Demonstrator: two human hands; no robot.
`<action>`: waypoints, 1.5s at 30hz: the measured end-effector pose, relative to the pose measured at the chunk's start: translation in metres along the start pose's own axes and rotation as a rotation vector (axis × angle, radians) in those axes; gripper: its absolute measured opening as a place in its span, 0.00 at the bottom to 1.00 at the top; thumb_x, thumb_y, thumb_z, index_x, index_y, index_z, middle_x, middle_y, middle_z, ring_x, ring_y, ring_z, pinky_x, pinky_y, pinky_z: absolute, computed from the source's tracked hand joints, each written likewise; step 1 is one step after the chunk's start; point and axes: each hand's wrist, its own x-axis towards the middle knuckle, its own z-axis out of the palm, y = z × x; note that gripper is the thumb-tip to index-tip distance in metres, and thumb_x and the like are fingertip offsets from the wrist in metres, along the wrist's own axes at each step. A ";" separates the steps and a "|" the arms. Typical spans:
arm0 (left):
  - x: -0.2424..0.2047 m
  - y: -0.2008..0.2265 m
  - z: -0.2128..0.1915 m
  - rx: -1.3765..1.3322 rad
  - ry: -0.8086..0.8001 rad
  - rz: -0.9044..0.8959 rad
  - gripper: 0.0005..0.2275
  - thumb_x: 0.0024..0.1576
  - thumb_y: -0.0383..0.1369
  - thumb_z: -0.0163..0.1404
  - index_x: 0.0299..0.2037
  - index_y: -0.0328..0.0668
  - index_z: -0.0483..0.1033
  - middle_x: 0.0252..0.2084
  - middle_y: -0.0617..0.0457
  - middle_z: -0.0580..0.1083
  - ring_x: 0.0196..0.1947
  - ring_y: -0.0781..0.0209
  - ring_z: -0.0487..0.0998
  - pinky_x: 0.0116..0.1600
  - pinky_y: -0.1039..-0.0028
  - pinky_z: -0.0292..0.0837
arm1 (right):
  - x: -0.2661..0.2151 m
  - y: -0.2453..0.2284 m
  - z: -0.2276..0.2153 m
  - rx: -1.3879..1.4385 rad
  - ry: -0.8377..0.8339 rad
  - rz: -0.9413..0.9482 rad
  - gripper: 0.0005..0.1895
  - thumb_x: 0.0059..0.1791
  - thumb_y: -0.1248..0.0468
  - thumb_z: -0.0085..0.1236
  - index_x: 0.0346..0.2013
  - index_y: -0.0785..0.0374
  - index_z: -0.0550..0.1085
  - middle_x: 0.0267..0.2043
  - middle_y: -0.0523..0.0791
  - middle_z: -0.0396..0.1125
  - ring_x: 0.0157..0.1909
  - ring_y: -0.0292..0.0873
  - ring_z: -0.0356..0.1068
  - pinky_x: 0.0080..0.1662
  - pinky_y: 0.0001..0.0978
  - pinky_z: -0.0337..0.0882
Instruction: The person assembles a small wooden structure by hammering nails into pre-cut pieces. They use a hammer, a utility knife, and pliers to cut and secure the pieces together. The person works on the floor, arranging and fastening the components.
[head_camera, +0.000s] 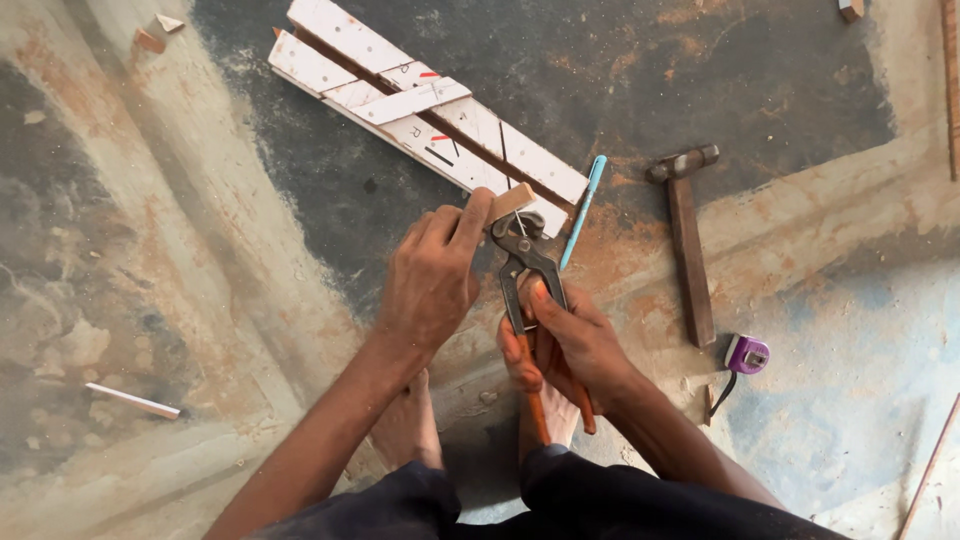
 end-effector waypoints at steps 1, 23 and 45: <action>0.001 0.002 0.003 0.012 0.031 -0.004 0.23 0.58 0.18 0.49 0.65 0.36 0.65 0.40 0.44 0.76 0.41 0.48 0.81 0.45 0.62 0.83 | 0.003 0.002 0.001 0.023 -0.010 -0.017 0.15 0.61 0.53 0.39 0.41 0.62 0.59 0.30 0.53 0.68 0.22 0.43 0.68 0.25 0.33 0.68; 0.021 -0.036 0.005 -1.028 -0.036 -0.930 0.17 0.62 0.35 0.52 0.59 0.37 0.76 0.48 0.52 0.80 0.44 0.69 0.77 0.50 0.76 0.75 | -0.014 -0.037 -0.089 -1.965 0.917 0.103 0.19 0.48 0.54 0.62 0.45 0.65 0.71 0.51 0.53 0.64 0.45 0.51 0.70 0.40 0.48 0.74; 0.044 -0.047 0.005 -0.801 -0.219 -0.777 0.19 0.62 0.36 0.52 0.59 0.33 0.71 0.49 0.46 0.80 0.45 0.62 0.82 0.49 0.71 0.81 | 0.104 -0.013 -0.026 -1.012 0.374 -0.332 0.19 0.49 0.68 0.63 0.53 0.68 0.74 0.42 0.51 0.77 0.41 0.43 0.80 0.42 0.30 0.83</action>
